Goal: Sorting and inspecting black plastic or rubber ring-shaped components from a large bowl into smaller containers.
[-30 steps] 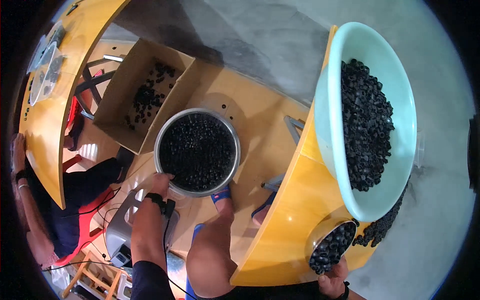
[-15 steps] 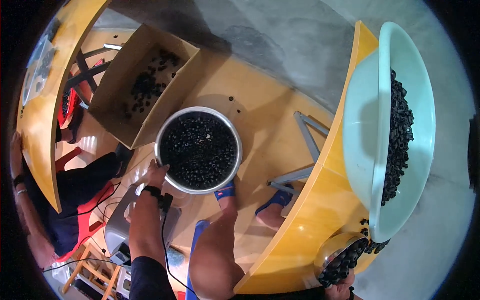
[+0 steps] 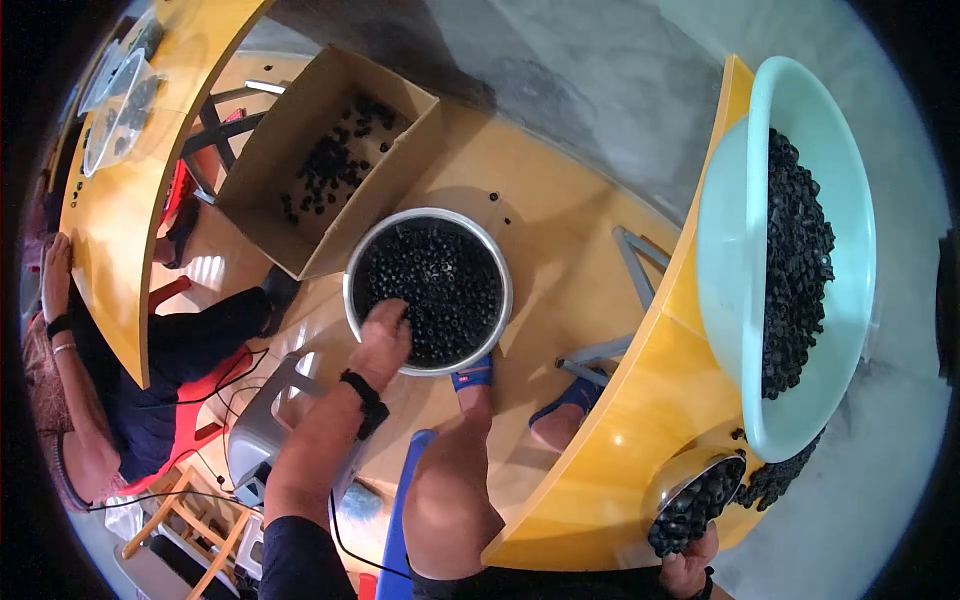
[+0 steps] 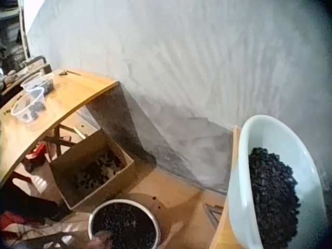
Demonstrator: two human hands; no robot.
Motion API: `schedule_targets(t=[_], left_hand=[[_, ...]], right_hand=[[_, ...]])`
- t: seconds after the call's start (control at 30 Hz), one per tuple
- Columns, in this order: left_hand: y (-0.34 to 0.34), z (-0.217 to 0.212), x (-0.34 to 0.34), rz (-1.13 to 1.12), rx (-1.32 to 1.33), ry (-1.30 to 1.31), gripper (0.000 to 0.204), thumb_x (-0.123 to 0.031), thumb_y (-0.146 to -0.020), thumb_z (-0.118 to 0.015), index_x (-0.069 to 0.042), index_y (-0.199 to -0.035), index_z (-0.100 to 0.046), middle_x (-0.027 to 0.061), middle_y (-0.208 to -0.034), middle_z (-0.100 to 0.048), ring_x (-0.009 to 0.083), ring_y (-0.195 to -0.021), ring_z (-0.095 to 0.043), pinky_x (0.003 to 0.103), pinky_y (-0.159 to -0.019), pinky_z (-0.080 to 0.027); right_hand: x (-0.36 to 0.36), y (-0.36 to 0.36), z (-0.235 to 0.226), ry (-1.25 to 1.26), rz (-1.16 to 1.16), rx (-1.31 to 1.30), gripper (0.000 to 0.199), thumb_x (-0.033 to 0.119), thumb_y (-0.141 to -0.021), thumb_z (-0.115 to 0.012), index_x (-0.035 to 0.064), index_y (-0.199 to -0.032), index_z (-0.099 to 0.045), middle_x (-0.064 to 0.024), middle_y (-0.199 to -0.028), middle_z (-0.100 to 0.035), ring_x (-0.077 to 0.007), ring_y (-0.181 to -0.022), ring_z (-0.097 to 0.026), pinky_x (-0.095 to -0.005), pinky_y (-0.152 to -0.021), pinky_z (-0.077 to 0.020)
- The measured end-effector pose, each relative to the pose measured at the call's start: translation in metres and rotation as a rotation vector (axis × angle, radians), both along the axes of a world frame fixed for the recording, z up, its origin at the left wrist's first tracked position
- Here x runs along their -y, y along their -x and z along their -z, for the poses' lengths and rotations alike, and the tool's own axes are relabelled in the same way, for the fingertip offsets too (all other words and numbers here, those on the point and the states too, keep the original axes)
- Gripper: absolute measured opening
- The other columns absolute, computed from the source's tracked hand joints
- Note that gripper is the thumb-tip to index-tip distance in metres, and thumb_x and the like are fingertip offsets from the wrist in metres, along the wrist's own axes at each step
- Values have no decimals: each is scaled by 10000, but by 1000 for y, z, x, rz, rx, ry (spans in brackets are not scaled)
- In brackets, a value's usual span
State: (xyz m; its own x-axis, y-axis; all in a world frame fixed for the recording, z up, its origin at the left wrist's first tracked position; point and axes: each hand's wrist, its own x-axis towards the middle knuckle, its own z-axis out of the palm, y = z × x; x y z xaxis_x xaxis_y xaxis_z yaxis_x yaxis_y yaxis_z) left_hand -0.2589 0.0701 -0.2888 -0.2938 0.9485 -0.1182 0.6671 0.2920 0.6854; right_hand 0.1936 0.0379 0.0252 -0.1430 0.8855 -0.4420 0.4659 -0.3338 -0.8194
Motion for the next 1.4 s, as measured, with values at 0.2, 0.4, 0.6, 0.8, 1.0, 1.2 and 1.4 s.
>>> schedule_targets(t=[0.2, 0.4, 0.6, 0.8, 1.0, 1.2, 1.4], left_hand=[[-35, 1, -14, 81, 114, 68, 294, 0, -758, -565, 16, -1045, -622, 218, -1119, -616, 393, -1012, -598, 432, -889, -496], [-9, -29, 10, 63, 72, 122, 295, 0, -759, -560, 13, -1048, -618, 216, -1127, -616, 393, -1030, -593, 437, -889, -494], [38, -108, 78, 19, 11, 292, 353, -18, -739, -583, 8, -1089, -614, 217, -1132, -617, 395, -1055, -584, 419, -907, -493], [71, -176, 131, -192, -34, 274, 387, -16, -721, -605, 11, -1107, -604, 217, -1152, -601, 393, -1006, -600, 408, -856, -510], [55, -169, 90, -184, 53, 118, 408, 21, -741, -561, 17, -1148, -586, 213, -1067, -618, 367, -937, -623, 409, -807, -513], [-8, -111, -70, 176, 75, -28, 384, -55, -748, -611, 22, -1124, -593, 215, -1142, -599, 387, -1068, -573, 428, -936, -472], [-38, 9, -179, 332, -12, 125, 371, -142, -770, -616, -28, -1123, -613, 206, -1097, -614, 384, -1068, -564, 437, -934, -472]], right_hand=[[0, -3, 1, 5, -1, -36, 616, 354, -852, -655, -29, -1290, -451, -156, -1252, -543, -244, -1119, -542, -376, -980, -411], [-10, -12, -7, 10, -247, 129, 421, 171, -890, -574, -58, -1234, -495, -150, -1138, -592, -235, -1024, -577, -357, -887, -471], [-1, -3, -1, -31, -72, -68, 479, 268, -885, -594, -28, -1240, -470, -134, -1170, -556, -187, -958, -585, -311, -800, -497], [2, -8, 11, -86, -60, -33, 311, 115, -889, -557, -22, -1160, -492, -98, -1038, -556, -99, -767, -558, -234, -604, -511], [-4, -1, 13, -161, -69, -36, 238, 56, -891, -545, -2, -1118, -503, -90, -1036, -561, -103, -787, -581, -219, -575, -520], [1, -7, 18, -127, 9, -67, 195, 56, -890, -589, 11, -1071, -530, -74, -975, -587, -115, -719, -593, -240, -560, -520], [1, -19, 2, -34, -71, 147, 267, 158, -887, -592, -31, -1074, -587, -99, -1014, -630, -180, -919, -597, -333, -810, -493]])
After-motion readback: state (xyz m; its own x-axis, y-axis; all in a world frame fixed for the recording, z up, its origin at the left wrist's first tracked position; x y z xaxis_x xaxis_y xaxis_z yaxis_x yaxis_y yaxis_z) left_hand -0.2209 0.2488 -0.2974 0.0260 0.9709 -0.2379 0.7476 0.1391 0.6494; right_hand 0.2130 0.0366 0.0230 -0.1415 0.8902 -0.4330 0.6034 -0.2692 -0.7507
